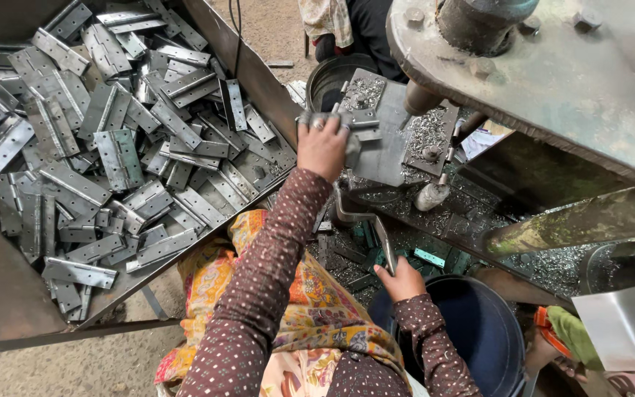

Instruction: The person repeatedly picks up metal hinge pieces from a bin, places them under a drill press, and operates the machine to drill holes. The person then removes the processed pieces and returns them to the bin.

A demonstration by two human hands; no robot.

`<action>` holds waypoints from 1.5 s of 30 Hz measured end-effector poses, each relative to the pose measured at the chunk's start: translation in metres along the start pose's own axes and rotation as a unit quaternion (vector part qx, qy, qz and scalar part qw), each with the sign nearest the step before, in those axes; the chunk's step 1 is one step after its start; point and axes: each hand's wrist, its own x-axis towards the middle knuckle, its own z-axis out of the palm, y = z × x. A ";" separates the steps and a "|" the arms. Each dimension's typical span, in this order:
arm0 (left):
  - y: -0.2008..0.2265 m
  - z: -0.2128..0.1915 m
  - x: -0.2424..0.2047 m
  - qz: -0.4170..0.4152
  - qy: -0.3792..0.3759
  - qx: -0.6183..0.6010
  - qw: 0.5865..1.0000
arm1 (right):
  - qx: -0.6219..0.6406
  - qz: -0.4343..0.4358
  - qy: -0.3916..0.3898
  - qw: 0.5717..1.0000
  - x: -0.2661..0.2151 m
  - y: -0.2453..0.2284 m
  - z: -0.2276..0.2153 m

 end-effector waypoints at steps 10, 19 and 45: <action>0.068 -0.008 -0.061 0.023 0.129 -0.008 0.991 | 0.027 -0.013 0.014 0.999 0.002 -0.003 -0.001; 0.068 0.011 -0.041 0.014 0.052 -0.083 0.995 | 0.028 -0.039 0.093 0.995 0.018 0.039 0.061; 0.062 0.018 -0.045 0.045 0.169 -0.053 0.983 | 0.046 -0.003 0.127 0.991 0.032 0.039 0.112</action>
